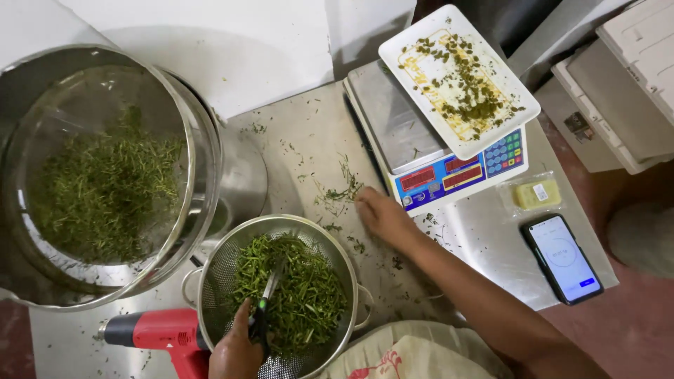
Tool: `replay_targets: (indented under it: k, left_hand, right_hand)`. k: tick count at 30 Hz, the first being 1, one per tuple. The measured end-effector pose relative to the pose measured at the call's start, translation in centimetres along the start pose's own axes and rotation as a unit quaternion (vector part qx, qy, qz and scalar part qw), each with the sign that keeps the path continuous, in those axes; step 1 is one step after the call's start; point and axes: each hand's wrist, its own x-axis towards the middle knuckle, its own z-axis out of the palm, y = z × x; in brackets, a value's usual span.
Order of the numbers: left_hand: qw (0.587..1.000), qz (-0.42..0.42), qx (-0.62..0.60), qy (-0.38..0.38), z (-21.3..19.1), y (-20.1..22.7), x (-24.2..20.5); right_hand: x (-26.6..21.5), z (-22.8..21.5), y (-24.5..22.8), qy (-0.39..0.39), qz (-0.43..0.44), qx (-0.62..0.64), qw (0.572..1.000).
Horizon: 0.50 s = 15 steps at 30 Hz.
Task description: Cutting green tea leaves in a colander using scissors
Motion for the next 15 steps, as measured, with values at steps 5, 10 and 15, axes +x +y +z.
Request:
replay_targets:
  k: [5,10,15]
  left_hand:
    - [1.0,-0.023,0.002,0.018,0.8,-0.7,-1.1]
    - [0.982,0.004,-0.18,0.056,2.8,-2.9,-1.8]
    - [0.986,-0.083,-0.144,0.018,-4.0,3.4,-7.0]
  right_hand:
    - [5.6,3.8,2.9,0.06,-0.153,-0.167,0.972]
    - [5.7,4.5,3.5,-0.028,-0.023,-0.219,0.975]
    - [-1.3,-0.1,0.0,-0.017,0.096,0.221,0.97]
